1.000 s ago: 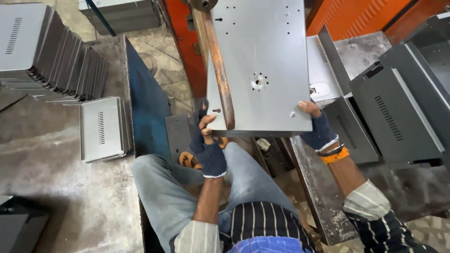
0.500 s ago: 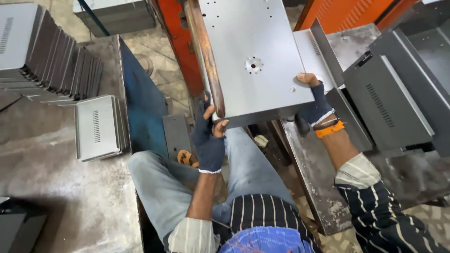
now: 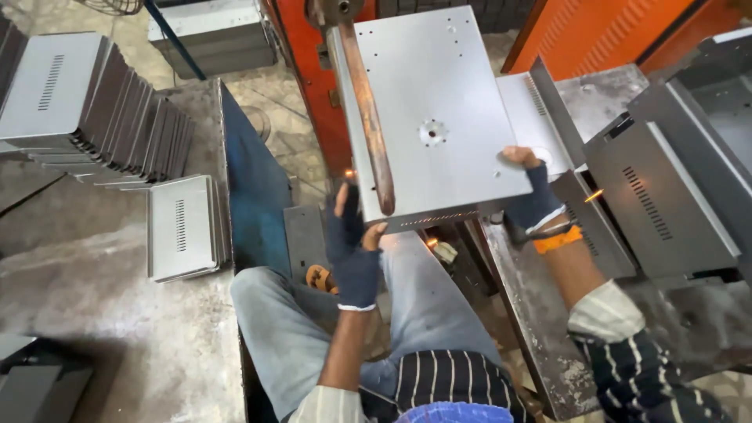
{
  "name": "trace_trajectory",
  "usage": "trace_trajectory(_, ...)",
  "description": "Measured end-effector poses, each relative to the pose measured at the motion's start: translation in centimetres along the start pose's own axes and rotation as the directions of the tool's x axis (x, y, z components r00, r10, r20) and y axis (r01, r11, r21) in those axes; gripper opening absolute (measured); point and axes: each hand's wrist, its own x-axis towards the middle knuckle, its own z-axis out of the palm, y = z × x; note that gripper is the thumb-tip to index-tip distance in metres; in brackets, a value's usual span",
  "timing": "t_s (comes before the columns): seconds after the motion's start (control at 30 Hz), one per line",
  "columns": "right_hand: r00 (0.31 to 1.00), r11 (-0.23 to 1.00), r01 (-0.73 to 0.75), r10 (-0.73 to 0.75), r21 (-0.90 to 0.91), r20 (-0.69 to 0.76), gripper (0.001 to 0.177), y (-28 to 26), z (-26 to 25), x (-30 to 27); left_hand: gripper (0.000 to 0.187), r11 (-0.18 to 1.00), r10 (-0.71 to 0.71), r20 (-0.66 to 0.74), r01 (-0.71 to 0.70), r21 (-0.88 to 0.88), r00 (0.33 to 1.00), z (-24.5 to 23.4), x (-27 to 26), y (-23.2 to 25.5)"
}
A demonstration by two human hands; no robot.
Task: The recorder is assembling and spot welding metal enclosure parts in a workshop.
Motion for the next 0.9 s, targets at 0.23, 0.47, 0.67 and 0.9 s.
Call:
trace_trajectory(0.23, 0.979, 0.983, 0.173, -0.165, 0.063, -0.116, 0.025, 5.1, -2.9, 1.6, 0.061, 0.917, -0.311, 0.111, 0.329, -0.225, 0.944, -3.6, -0.2, -4.6)
trace_trajectory(0.47, 0.710, 0.517, 0.670, -0.654, -0.532, 0.259, 0.012, 10.0, -2.1, 1.4, 0.059, 0.971, -0.220, 0.121, 0.229, -0.069, 0.968, -7.3, 0.1, -5.9)
trace_trajectory(0.67, 0.911, 0.895, 0.384, -0.408, 0.228, 0.067, 0.022, 13.1, -4.4, 5.9, 0.049, 0.996, -0.088, 0.019, 0.088, 0.009, 0.996, -9.2, 0.6, -8.2)
trace_trajectory(0.9, 0.993, 0.959, -0.005, 0.039, 0.283, -0.115, 0.024, 10.9, 6.8, 2.0, 0.050, 0.998, -0.059, -0.004, 0.059, -0.034, 0.998, -10.3, 1.4, -4.1)
